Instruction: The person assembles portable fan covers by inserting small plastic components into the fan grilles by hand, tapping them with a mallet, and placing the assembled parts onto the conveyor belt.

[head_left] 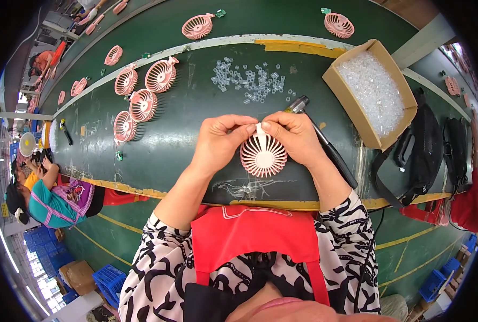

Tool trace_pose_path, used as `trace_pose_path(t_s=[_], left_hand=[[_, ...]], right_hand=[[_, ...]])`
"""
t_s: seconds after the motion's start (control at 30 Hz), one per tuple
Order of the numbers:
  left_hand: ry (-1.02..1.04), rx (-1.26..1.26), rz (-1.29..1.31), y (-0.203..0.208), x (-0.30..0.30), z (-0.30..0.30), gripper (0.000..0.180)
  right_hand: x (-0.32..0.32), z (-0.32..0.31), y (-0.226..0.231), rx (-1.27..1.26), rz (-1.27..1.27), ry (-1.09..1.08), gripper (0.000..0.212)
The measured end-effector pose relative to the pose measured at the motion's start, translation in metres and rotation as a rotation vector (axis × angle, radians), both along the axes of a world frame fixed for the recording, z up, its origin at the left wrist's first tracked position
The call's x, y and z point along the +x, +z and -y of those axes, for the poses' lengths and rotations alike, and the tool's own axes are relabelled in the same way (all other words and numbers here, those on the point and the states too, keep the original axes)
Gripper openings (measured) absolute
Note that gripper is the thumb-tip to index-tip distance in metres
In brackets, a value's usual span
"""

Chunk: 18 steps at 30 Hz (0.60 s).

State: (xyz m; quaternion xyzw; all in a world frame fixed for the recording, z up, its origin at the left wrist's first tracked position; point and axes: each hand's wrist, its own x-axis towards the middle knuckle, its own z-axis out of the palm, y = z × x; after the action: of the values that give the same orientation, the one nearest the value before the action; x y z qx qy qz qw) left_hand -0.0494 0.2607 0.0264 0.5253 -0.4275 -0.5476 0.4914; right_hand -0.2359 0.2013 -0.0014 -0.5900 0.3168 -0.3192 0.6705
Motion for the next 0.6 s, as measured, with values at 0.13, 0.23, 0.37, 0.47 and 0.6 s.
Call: trace_pose_path(t_s=[0.13, 0.23, 0.37, 0.47, 0.6], left_hand=[[0.035, 0.076, -0.095, -0.002, -0.013, 0.006, 0.017], [-0.025, 0.177, -0.054, -0.005, -0.006, 0.014, 0.019], [-0.001, 0.064, 0.011, 0.015, 0.019, 0.044, 0.017], [0.002, -0.148, 0.479, 0.044, 0.028, 0.093, 0.020], [0.084, -0.529, 0.704, 0.056, 0.014, 0.161, 0.020]], right_hand=[[0.000, 0.000, -0.001, -0.023, 0.010, -0.068, 0.018], [0.000, 0.004, -0.004, -0.063, -0.058, -0.077, 0.021], [0.001, 0.004, 0.008, -0.091, -0.123, -0.212, 0.032], [0.004, 0.005, -0.008, -0.327, -0.195, -0.301, 0.031], [0.007, 0.005, -0.018, -0.597, -0.290, -0.235, 0.018]])
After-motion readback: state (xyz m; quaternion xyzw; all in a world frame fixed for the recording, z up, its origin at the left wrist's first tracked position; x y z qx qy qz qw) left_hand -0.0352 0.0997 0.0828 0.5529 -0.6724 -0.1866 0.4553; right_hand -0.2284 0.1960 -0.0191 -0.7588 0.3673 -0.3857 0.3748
